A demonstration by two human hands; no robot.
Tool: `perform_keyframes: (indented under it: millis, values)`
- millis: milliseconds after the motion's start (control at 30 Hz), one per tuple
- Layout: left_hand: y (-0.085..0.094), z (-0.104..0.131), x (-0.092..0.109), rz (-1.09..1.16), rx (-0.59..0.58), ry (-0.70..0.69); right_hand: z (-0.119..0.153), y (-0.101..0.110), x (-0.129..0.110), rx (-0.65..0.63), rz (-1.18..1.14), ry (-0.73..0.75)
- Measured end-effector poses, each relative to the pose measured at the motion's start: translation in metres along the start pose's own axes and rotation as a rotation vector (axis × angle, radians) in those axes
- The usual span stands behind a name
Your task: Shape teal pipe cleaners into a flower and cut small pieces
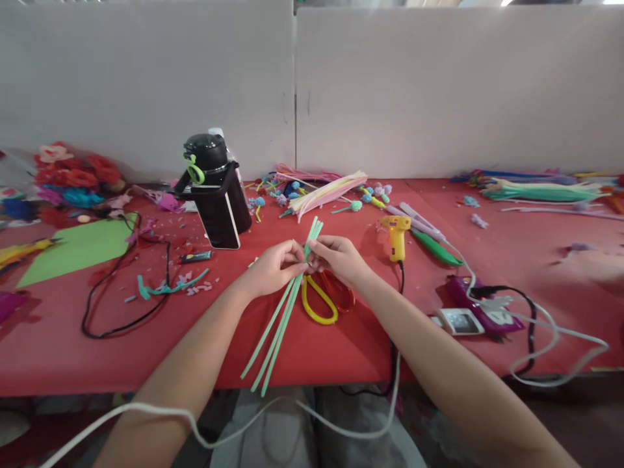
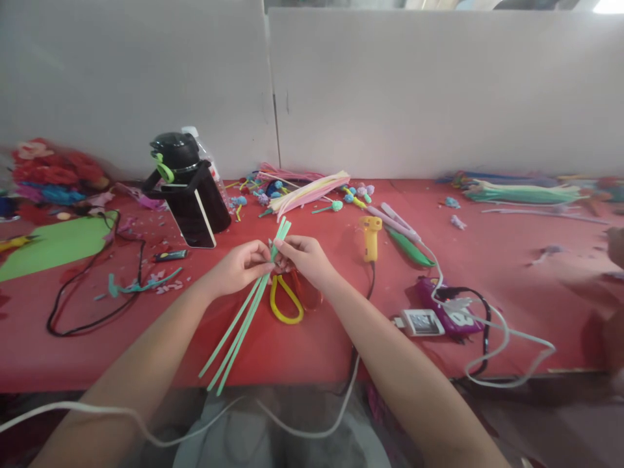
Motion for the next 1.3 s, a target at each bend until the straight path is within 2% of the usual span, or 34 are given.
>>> perform_keyframes:
  millis: [100,167,267,400,500,567,967,1133,1300]
  values:
    - [-0.002,0.002,0.004,-0.052,-0.035,0.005,0.003,0.001,-0.001,-0.008,0.006,0.037]
    - [0.002,0.003,0.006,-0.095,-0.016,0.019,0.005,0.001,-0.002,0.001,0.029,0.04]
    - [0.014,0.002,0.009,-0.093,0.088,0.023,0.009,-0.001,-0.002,-0.015,0.097,0.023]
    - [0.025,0.0,0.016,-0.147,0.223,-0.052,0.013,-0.009,-0.003,-0.064,0.149,0.013]
    - [0.026,-0.001,0.02,-0.211,0.265,-0.088,0.013,-0.015,-0.001,-0.095,0.183,0.013]
    - [0.026,0.0,0.018,-0.175,0.283,-0.075,0.013,-0.018,0.0,-0.116,0.207,0.006]
    - [0.023,-0.001,0.01,-0.006,0.265,-0.03,0.019,-0.026,-0.003,-0.157,0.205,-0.011]
    - [0.015,-0.001,0.003,0.111,0.193,0.05,0.02,-0.027,-0.007,-0.167,0.207,-0.005]
    - [0.014,-0.001,0.002,0.157,0.171,0.058,0.021,-0.028,-0.007,-0.181,0.211,-0.015]
Point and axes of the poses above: each hand's wrist, its own z-axis away from the middle knuckle, its own y-axis out of the back of the hand, x = y × z, the point moved 8 cm from there along -z, towards the middle knuckle, and after that the axes turned 7 degrees about -z, right-handed, at the moved point
